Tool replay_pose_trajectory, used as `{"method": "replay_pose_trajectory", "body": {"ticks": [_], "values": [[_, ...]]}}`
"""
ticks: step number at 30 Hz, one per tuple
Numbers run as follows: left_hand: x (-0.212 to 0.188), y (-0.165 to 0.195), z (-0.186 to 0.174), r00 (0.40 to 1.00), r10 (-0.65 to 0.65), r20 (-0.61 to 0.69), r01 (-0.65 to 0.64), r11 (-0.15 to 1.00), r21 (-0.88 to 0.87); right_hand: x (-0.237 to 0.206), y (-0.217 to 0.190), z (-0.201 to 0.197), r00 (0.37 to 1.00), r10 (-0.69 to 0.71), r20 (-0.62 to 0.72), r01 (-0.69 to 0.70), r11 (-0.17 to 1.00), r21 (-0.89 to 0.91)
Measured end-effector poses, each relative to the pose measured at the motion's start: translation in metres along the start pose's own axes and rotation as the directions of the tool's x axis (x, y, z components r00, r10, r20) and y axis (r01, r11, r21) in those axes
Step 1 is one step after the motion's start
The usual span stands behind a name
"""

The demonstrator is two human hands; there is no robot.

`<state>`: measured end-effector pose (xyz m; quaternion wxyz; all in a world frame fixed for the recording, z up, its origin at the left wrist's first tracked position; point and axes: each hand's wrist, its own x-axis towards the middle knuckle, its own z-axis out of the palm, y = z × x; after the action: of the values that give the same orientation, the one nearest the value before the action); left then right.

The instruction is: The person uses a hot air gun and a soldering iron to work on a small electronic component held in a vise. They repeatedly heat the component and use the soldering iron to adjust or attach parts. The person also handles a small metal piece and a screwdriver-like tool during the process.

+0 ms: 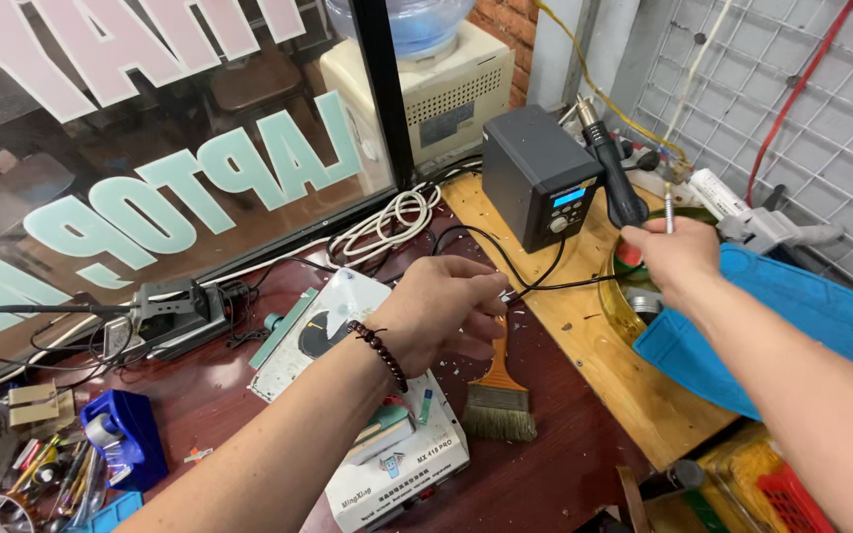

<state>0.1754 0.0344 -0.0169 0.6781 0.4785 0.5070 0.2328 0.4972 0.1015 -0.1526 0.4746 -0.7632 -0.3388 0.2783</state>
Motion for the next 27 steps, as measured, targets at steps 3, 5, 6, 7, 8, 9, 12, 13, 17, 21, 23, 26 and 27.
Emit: {"method": "replay_pose_trajectory", "body": {"ticks": [3,5,6,7,8,9,12,13,17,21,23,26,27], "values": [[0.007,-0.002,0.002,0.996,-0.086,0.029,0.087,0.996,-0.026,0.041,0.018,0.002,0.989,-0.142,-0.048,0.127,0.963,-0.237],[0.012,-0.005,0.005,0.997,-0.070,-0.029,0.069,0.997,-0.022,0.054,0.025,0.010,0.999,-0.038,0.015,0.040,0.974,-0.224],[0.015,-0.005,0.005,0.997,-0.056,-0.057,0.055,0.998,-0.015,0.058,0.027,0.016,0.999,0.011,0.044,-0.001,0.976,-0.216],[0.018,-0.006,0.005,0.995,-0.058,-0.075,0.057,0.998,-0.013,0.061,0.028,0.021,0.999,0.024,0.045,-0.015,0.980,-0.198],[0.021,-0.006,0.005,0.994,-0.059,-0.094,0.058,0.998,-0.014,0.064,0.028,0.025,0.998,0.035,0.048,-0.026,0.983,-0.182],[0.023,-0.007,0.005,0.992,-0.061,-0.111,0.060,0.998,-0.015,0.065,0.029,0.029,0.998,0.048,0.050,-0.039,0.985,-0.166],[0.030,-0.007,0.005,0.993,-0.056,-0.100,0.054,0.998,-0.026,0.071,0.029,0.032,0.999,0.039,0.032,-0.036,0.995,-0.088],[0.031,-0.006,0.004,0.994,-0.058,-0.097,0.056,0.998,-0.023,0.073,0.030,0.031,0.999,0.010,0.030,-0.007,0.994,-0.111],[0.034,-0.002,0.004,0.995,-0.056,-0.085,0.053,0.998,-0.033,0.075,0.030,0.021,0.994,-0.108,0.029,0.111,0.979,-0.173],[0.033,0.004,0.005,0.992,-0.068,-0.102,0.069,0.998,0.008,0.065,0.011,0.008,0.958,-0.288,-0.003,0.278,0.926,-0.255],[0.030,0.011,0.001,0.995,-0.011,-0.100,0.013,1.000,0.019,0.059,-0.007,-0.002,0.922,-0.382,0.061,0.380,0.865,-0.328],[0.013,0.029,-0.024,0.988,0.060,-0.141,-0.070,0.995,-0.064,0.042,-0.038,-0.014,0.840,-0.497,0.219,0.541,0.800,-0.261],[0.005,0.038,-0.040,0.965,0.139,-0.222,-0.147,0.989,-0.017,0.035,-0.048,-0.018,0.801,-0.531,0.276,0.589,0.780,-0.209]]}}
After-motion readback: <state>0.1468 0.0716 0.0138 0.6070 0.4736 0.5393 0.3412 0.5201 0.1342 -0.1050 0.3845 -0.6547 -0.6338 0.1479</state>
